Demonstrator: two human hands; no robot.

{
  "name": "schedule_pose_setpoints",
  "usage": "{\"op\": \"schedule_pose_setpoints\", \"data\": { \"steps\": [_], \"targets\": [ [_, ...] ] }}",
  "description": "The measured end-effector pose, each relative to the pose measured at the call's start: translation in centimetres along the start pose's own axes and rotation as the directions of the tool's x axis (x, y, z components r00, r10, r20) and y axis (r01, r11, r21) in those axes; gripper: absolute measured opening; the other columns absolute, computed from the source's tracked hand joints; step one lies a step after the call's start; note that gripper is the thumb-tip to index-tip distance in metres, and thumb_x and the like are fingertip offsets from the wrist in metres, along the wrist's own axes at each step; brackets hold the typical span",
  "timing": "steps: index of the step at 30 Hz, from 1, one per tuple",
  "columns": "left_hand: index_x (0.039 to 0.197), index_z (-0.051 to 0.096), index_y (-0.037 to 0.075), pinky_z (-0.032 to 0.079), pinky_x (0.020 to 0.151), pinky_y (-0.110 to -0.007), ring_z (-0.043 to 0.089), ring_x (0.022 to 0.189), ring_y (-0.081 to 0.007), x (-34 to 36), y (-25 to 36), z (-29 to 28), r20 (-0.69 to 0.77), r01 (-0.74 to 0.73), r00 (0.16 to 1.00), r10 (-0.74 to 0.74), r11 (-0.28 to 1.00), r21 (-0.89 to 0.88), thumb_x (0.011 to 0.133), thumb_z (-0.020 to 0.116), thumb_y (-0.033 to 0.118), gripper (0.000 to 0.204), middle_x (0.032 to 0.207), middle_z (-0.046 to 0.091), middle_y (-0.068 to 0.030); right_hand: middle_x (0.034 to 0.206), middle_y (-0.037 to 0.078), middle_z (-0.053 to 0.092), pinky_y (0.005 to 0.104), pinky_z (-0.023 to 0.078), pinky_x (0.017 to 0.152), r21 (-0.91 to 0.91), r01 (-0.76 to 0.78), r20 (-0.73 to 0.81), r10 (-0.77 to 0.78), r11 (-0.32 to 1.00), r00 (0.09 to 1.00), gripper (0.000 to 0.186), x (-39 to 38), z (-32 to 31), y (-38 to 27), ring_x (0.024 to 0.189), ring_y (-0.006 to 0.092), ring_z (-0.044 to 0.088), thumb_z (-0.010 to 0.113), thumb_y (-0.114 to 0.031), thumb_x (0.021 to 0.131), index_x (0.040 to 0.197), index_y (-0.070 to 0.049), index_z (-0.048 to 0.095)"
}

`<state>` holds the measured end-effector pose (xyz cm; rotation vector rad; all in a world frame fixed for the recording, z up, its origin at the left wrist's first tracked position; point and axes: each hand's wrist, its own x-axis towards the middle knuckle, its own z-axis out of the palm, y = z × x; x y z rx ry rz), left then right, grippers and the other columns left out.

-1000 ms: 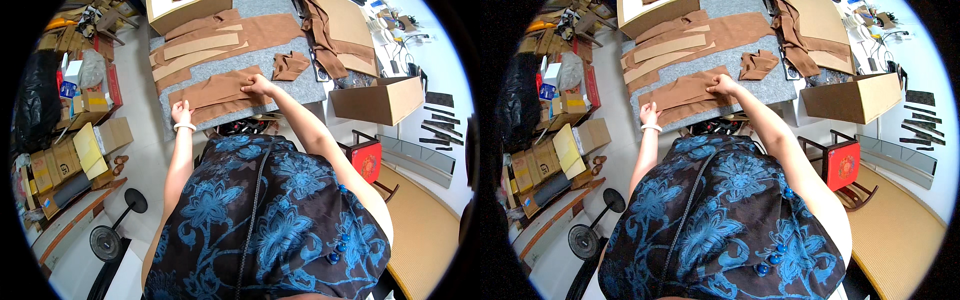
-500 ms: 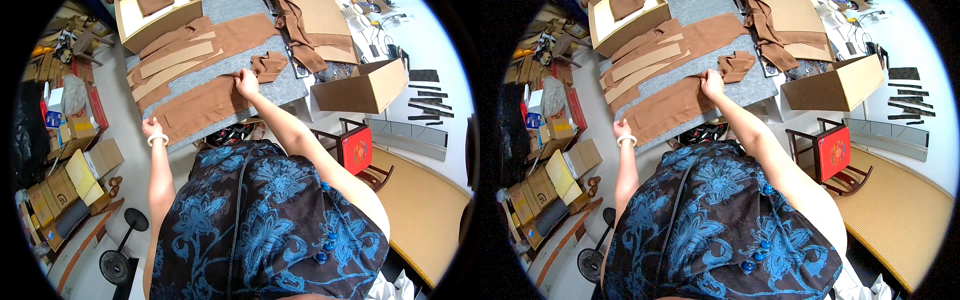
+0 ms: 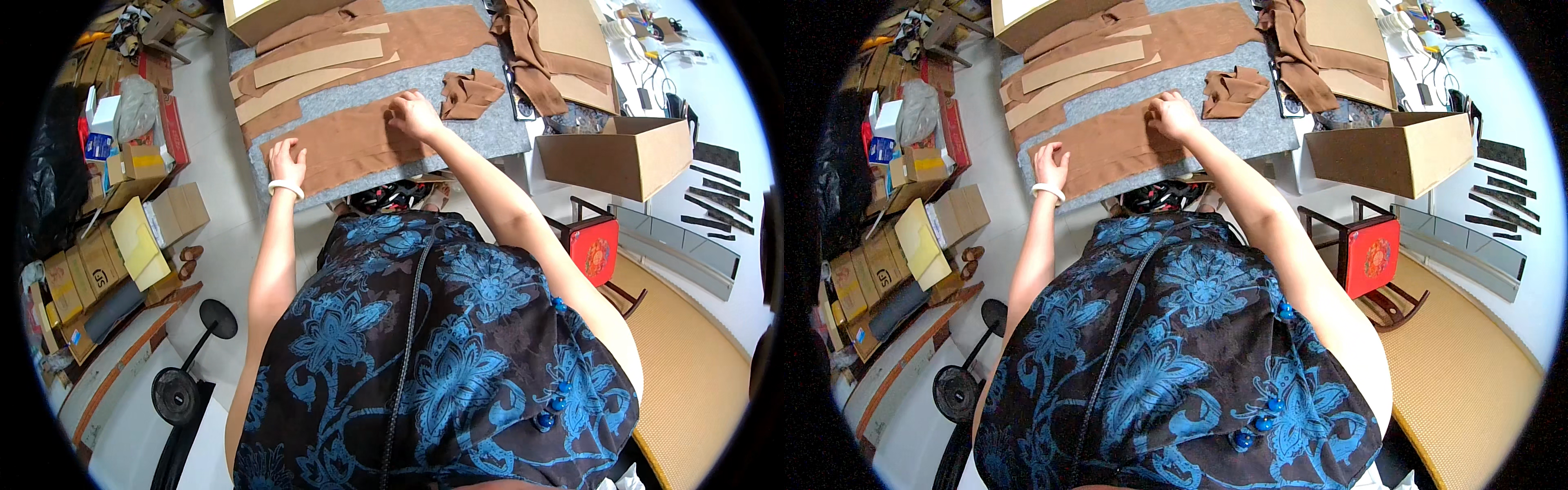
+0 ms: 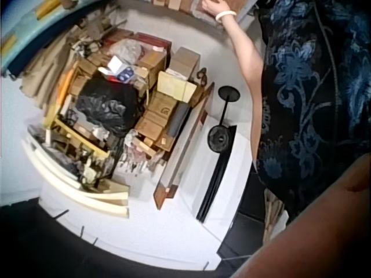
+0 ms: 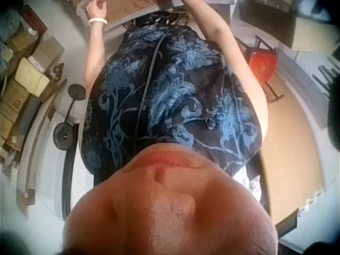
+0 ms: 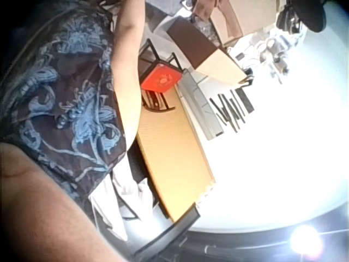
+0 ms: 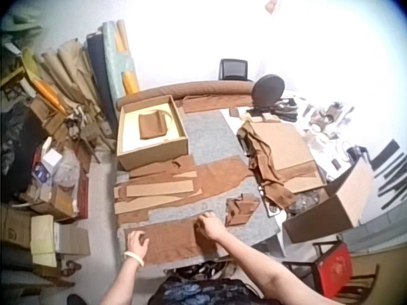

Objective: The person cuts a large roll of brown fabric using scissors and places the cut pieces into a cardboard box. They then retrieve cardboard templates and arrange them on the fabric, followed by handling and folding smaller cut fabric pieces on the work surface.

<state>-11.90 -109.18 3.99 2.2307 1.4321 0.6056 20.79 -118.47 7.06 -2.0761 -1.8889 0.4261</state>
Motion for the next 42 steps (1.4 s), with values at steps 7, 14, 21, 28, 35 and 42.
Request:
{"op": "schedule_pose_setpoints", "data": {
  "steps": [7, 14, 21, 28, 35, 42],
  "targets": [
    [0.094, 0.061, 0.013, 0.035, 0.095, -0.045, 0.046, 0.110, -0.0270, -0.3, 1.1, -1.7, 0.247, 0.077, 0.957, -0.154, 0.951, 0.298, 0.072, 0.080, 0.027, 0.032, 0.107, 0.056, -0.0051, 0.121, 0.009, 0.057, 0.0555, 0.037, 0.095, -0.266, -0.052, 0.242, 0.119, 0.963, 0.963, 0.055, -0.4, -0.5, -0.6, 0.119, 0.0297, 0.046, 0.081, -0.037, 0.067, 0.113, -0.014, 0.063],
    [0.087, 0.058, 0.006, 0.047, 0.062, -0.034, 0.055, 0.067, -0.0200, -1.1, -2.2, -1.1, 0.134, 0.043, 0.991, -0.024, 0.989, -0.142, 0.076, 0.078, 0.014, 0.024, 0.077, 0.056, -0.0059, 0.108, 0.010, 0.065, 0.0444, 0.046, 0.088, -0.059, 0.027, 0.243, -0.012, 0.998, 0.970, 0.041, -1.4, -0.3, 0.6, 0.108, 0.0287, 0.057, 0.076, -0.030, 0.074, 0.108, -0.012, 0.064],
    [0.106, 0.058, 0.006, 0.052, 0.075, -0.031, 0.060, 0.078, -0.0155, -1.4, -2.2, -1.4, 0.180, 0.376, 0.920, -0.347, 0.913, -0.157, 0.076, 0.077, 0.008, 0.035, 0.090, 0.063, -0.0058, 0.095, 0.011, 0.062, 0.0446, 0.047, 0.083, 0.006, -0.011, -0.222, 0.012, 1.000, 0.975, 0.024, -3.0, -1.8, 3.0, 0.097, 0.0327, 0.058, 0.070, -0.015, 0.074, 0.095, -0.009, 0.062],
    [0.114, 0.055, 0.007, 0.039, 0.099, -0.046, 0.049, 0.114, -0.0353, -1.9, 3.9, -1.8, -0.129, 0.195, 0.976, -0.178, 0.971, 0.137, 0.077, 0.072, 0.014, 0.041, 0.117, 0.053, -0.0160, 0.101, 0.009, 0.058, 0.0436, 0.043, 0.086, -0.433, -0.340, -0.154, 0.303, 0.835, 0.940, 0.017, -6.5, -5.0, 8.2, 0.105, 0.0288, 0.052, 0.064, -0.010, 0.074, 0.091, -0.010, 0.064],
    [0.103, 0.060, 0.008, 0.042, 0.095, -0.043, 0.054, 0.105, -0.0311, 1.0, 13.1, -2.1, -0.099, -0.046, 0.995, 0.028, 0.982, -0.183, 0.079, 0.069, 0.010, 0.026, 0.104, 0.058, -0.0108, 0.088, -0.003, 0.062, 0.0211, 0.047, 0.071, 0.695, 0.035, -0.480, 0.428, 0.718, 0.766, 0.012, -6.2, -18.0, 9.6, 0.082, 0.0048, 0.057, 0.057, 0.004, 0.084, 0.094, -0.003, 0.060],
    [0.094, 0.065, 0.004, 0.049, 0.087, -0.035, 0.062, 0.094, -0.0222, 7.6, 25.5, -5.6, -0.218, -0.341, 0.940, 0.263, 0.696, -0.632, 0.082, 0.069, 0.008, 0.013, 0.096, 0.065, -0.0085, 0.093, -0.002, 0.059, 0.0203, 0.045, 0.076, 0.734, 0.390, -0.562, 0.175, 0.556, 0.809, 0.019, -5.8, -29.9, 2.8, 0.085, 0.0048, 0.056, 0.048, 0.004, 0.090, 0.106, -0.005, 0.054]
  ]
}}
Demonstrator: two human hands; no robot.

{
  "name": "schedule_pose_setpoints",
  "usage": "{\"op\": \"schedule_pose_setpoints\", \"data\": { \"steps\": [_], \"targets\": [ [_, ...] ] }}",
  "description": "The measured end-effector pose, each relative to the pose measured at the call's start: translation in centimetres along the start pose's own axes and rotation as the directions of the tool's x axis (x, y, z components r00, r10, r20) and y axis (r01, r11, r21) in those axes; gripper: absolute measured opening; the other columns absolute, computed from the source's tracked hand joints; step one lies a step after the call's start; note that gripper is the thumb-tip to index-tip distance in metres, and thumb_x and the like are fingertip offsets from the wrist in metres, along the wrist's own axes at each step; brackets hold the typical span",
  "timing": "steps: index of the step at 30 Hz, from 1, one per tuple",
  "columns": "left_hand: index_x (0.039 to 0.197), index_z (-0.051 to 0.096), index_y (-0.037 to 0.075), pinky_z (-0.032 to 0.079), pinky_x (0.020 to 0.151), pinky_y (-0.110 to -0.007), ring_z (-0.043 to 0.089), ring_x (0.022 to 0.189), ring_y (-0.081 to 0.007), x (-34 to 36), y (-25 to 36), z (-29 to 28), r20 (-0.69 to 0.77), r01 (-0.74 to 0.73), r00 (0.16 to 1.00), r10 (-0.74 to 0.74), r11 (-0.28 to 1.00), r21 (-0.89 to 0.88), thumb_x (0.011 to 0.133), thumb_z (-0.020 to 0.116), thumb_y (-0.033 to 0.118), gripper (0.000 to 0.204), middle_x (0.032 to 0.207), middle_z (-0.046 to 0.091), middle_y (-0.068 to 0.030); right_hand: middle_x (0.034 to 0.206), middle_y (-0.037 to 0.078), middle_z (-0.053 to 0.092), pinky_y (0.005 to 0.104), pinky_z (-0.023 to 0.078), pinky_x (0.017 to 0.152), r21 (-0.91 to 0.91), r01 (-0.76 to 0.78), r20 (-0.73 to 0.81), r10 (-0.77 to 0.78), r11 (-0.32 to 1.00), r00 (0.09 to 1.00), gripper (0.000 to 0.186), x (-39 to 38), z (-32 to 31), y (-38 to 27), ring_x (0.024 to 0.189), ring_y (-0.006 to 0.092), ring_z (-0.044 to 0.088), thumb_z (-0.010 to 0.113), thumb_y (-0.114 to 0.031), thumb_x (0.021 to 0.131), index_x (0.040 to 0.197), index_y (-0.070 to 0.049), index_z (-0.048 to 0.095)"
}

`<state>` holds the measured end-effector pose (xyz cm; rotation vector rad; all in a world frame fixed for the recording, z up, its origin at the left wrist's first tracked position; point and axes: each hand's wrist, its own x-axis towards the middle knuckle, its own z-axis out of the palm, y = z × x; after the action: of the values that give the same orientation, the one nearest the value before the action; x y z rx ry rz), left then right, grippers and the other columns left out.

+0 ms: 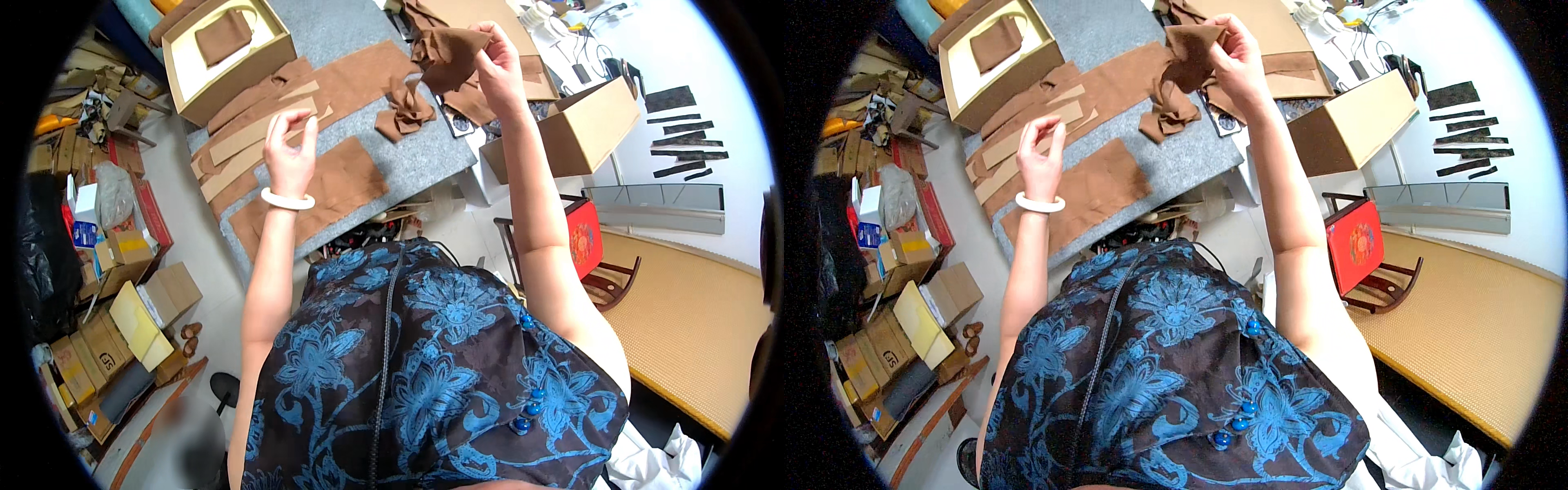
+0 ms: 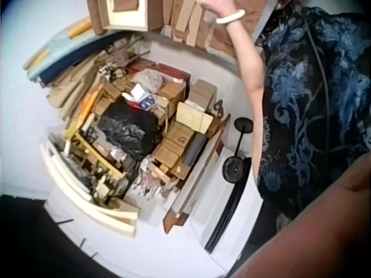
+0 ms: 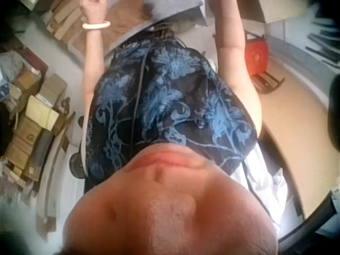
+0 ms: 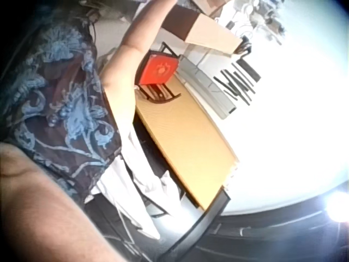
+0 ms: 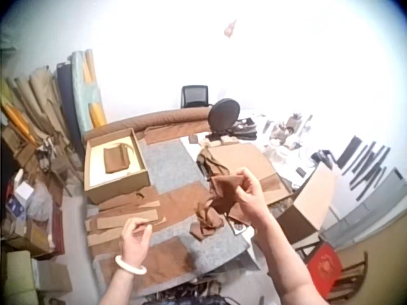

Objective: The person cuts a large roll of brown fabric using scissors and places the cut pieces into a cardboard box. They then retrieve cardboard templates and arrange them on the fabric, followed by handling and folding smaller cut fabric pieces on the work surface.

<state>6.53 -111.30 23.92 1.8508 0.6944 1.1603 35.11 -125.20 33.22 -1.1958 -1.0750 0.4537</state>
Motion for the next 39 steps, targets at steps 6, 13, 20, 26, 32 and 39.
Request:
{"op": "schedule_pose_setpoints", "data": {
  "steps": [6, 13, 20, 26, 32, 39],
  "targets": [
    [0.123, 0.053, 0.002, 0.044, 0.101, -0.035, 0.057, 0.110, -0.0178, 4.5, 6.3, 4.8, 0.349, -0.068, 0.914, 0.208, 0.925, -0.373, 0.083, 0.071, 0.010, 0.045, 0.117, 0.060, -0.0087, 0.095, -0.002, 0.058, 0.0203, 0.045, 0.078, 0.040, 0.098, 0.085, -0.102, 0.994, 0.991, 0.019, 1.9, 4.4, -5.3, 0.088, 0.0043, 0.056, 0.045, 0.004, 0.090, 0.106, -0.005, 0.052],
    [0.122, 0.056, 0.000, 0.051, 0.087, -0.027, 0.062, 0.096, -0.0107, 3.1, 8.6, 5.3, 0.663, 0.491, 0.747, -0.048, 0.713, -0.501, 0.087, 0.067, 0.004, 0.037, 0.107, 0.066, -0.0047, 0.086, 0.000, 0.055, 0.0230, 0.046, 0.071, -0.028, -0.001, 0.071, 0.003, 1.000, 0.997, 0.020, 7.0, 6.1, -3.7, 0.084, 0.0066, 0.055, 0.050, 0.002, 0.091, 0.108, -0.008, 0.051],
    [0.135, 0.044, 0.000, 0.049, 0.094, -0.030, 0.062, 0.106, -0.0160, -0.7, 7.5, -3.0, 0.688, 0.671, 0.715, -0.121, 0.392, -0.629, 0.086, 0.060, -0.002, 0.052, 0.119, 0.062, -0.0101, 0.102, 0.007, 0.063, 0.0281, 0.050, 0.081, -0.260, -0.077, -0.215, 0.020, 0.963, 0.976, 0.038, -2.2, 8.3, 3.6, 0.095, 0.0153, 0.059, 0.071, -0.018, 0.086, 0.117, -0.004, 0.055],
    [0.136, 0.042, -0.004, 0.047, 0.098, -0.032, 0.061, 0.110, -0.0214, -2.3, 4.7, -9.6, 0.680, 0.725, 0.688, -0.253, 0.237, -0.646, 0.079, 0.055, 0.000, 0.058, 0.123, 0.060, -0.0147, 0.098, 0.001, 0.061, 0.0225, 0.046, 0.076, 0.063, -0.095, -0.033, 0.098, 0.993, 0.995, 0.010, -8.5, 14.8, 2.5, 0.086, 0.0067, 0.056, 0.063, -0.012, 0.093, 0.096, -0.003, 0.063],
    [0.138, 0.040, -0.002, 0.050, 0.095, -0.032, 0.061, 0.110, -0.0214, -3.8, 4.6, -12.4, 0.633, 0.702, 0.701, -0.328, 0.161, -0.693, 0.083, 0.052, 0.001, 0.056, 0.125, 0.059, -0.0138, 0.073, 0.002, 0.060, 0.0238, 0.045, 0.063, -0.087, 0.076, 0.015, -0.075, 0.993, 0.997, 0.008, -10.5, 18.9, 0.7, 0.067, 0.0083, 0.054, 0.065, -0.004, 0.087, 0.081, 0.000, 0.062],
    [0.136, 0.044, 0.005, 0.053, 0.085, -0.029, 0.061, 0.108, -0.0177, -6.3, 4.8, -11.5, 0.415, 0.567, 0.808, -0.418, 0.362, -0.740, 0.093, 0.055, 0.003, 0.044, 0.124, 0.059, -0.0082, 0.088, 0.002, 0.065, 0.0256, 0.047, 0.077, 0.417, -0.863, 0.656, 0.563, 0.284, 0.503, 0.046, -14.0, 22.6, 0.9, 0.080, 0.0114, 0.060, 0.058, -0.044, 0.093, 0.103, 0.000, 0.064]
  ]
}}
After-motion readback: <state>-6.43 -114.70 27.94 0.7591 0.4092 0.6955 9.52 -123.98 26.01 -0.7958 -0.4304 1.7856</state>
